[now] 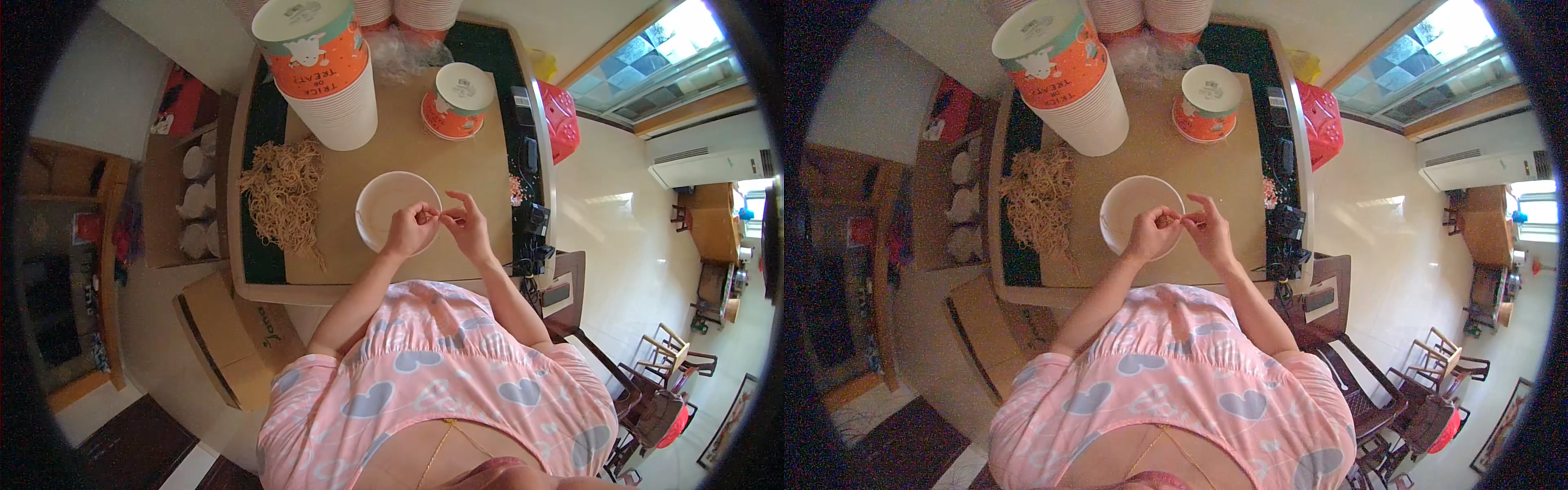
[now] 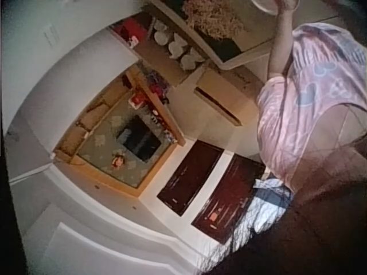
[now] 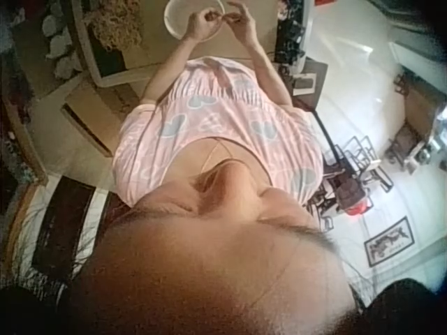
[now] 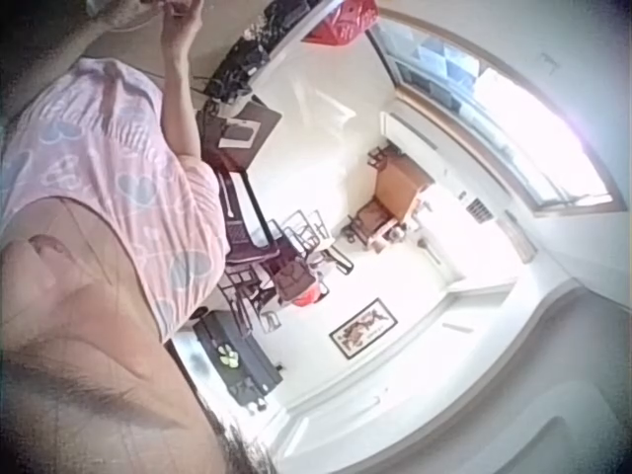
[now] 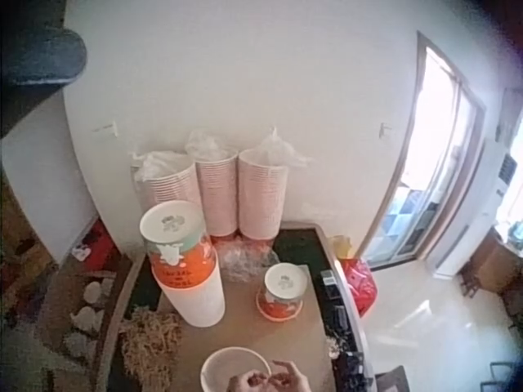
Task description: Filling decorative buckets with shredded paper material.
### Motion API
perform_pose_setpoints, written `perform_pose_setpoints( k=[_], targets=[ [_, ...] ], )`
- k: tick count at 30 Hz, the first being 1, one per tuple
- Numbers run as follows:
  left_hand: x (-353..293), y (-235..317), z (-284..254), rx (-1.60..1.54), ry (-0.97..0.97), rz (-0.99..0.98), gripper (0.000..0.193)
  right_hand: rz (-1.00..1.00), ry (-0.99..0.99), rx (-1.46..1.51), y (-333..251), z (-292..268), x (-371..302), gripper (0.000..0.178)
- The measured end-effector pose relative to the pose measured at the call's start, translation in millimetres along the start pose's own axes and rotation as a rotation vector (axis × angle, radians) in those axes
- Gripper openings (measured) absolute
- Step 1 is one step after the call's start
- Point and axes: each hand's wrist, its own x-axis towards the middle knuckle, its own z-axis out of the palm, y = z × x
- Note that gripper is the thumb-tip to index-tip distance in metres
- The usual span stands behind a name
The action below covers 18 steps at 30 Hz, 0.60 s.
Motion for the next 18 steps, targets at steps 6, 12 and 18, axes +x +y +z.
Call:
perform_pose_setpoints(
  k=[6,12,18],
  targets=[
    [-0.7,-4.2,0.1,0.017,-0.019,-0.026,0.012,0.017,0.065,-0.059,2.2,5.8,2.3,0.036],
    [-1.1,-22.5,3.7,-0.034,-0.033,-0.040,0.010,-0.022,0.090,-0.107,-4.7,11.2,2.5,0.034],
    [-0.4,-19.8,5.3,-0.108,-0.003,-0.070,0.009,-0.031,0.118,-0.008,9.4,5.6,2.6,0.030]
  ],
)
